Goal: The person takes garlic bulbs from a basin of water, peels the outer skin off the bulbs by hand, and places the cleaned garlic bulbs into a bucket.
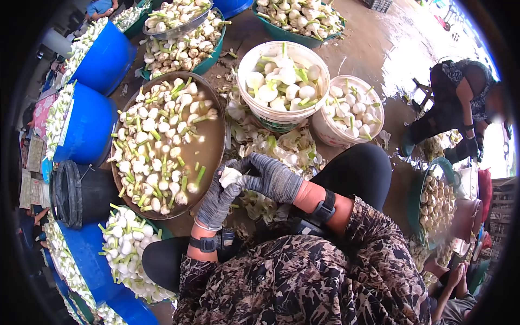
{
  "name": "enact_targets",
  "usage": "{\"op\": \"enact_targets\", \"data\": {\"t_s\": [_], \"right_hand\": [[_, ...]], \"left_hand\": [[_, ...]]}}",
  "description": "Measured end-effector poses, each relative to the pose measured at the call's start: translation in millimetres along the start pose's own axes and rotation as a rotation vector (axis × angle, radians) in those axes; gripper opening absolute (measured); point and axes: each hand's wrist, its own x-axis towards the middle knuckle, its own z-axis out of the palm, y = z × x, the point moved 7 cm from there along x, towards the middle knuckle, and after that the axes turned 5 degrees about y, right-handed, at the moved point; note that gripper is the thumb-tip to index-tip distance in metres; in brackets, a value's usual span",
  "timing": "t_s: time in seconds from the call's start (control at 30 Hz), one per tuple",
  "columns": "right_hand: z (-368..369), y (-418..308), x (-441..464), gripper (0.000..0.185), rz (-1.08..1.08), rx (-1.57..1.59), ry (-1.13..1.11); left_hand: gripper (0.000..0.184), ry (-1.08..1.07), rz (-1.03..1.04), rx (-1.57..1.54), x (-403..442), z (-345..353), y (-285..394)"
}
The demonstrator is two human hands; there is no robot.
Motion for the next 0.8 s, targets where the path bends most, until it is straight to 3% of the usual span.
{"op": "enact_targets", "data": {"t_s": [0.07,0.13,0.2,0.23,0.33,0.53,0.6,0.67,0.73,0.8], "right_hand": [[-4.2,-1.3,0.0,0.024,-0.003,-0.165,0.078],[-4.4,-4.9,0.2,0.019,-0.074,-0.250,0.162],[-6.9,-2.9,-0.2,0.019,0.002,-0.351,0.210],[-6.0,15.5,-0.4,0.020,0.137,-0.224,0.245],[-6.0,56.4,6.3,0.024,0.282,0.055,0.323],[-4.3,44.7,3.0,0.037,0.387,0.172,0.112],[-6.9,25.9,2.7,0.037,0.318,-0.242,-0.017],[-8.8,37.5,5.1,0.035,0.306,-0.166,0.042],[-16.7,44.2,11.5,0.031,0.340,-0.233,0.037],[-44.3,53.8,12.7,0.032,0.560,0.314,0.351]], "left_hand": [[0.056,0.058,0.098,0.103,-0.7,-2.6,23.4],[0.052,0.057,0.077,0.100,-1.5,-1.0,24.4],[0.050,0.053,0.050,0.096,-2.0,1.9,25.7],[0.051,0.045,0.063,0.100,-2.4,4.2,30.3],[0.055,0.032,0.095,0.094,0.2,8.6,37.3],[0.052,0.215,0.176,-0.043,1.3,-3.7,22.5],[0.042,0.232,0.036,-0.020,4.1,-4.0,8.4],[0.037,0.288,0.013,0.049,3.2,-4.2,10.4],[0.041,0.195,-0.145,-0.420,2.6,3.0,6.2],[0.044,0.192,-0.161,-0.552,-4.2,4.8,6.8]]}}
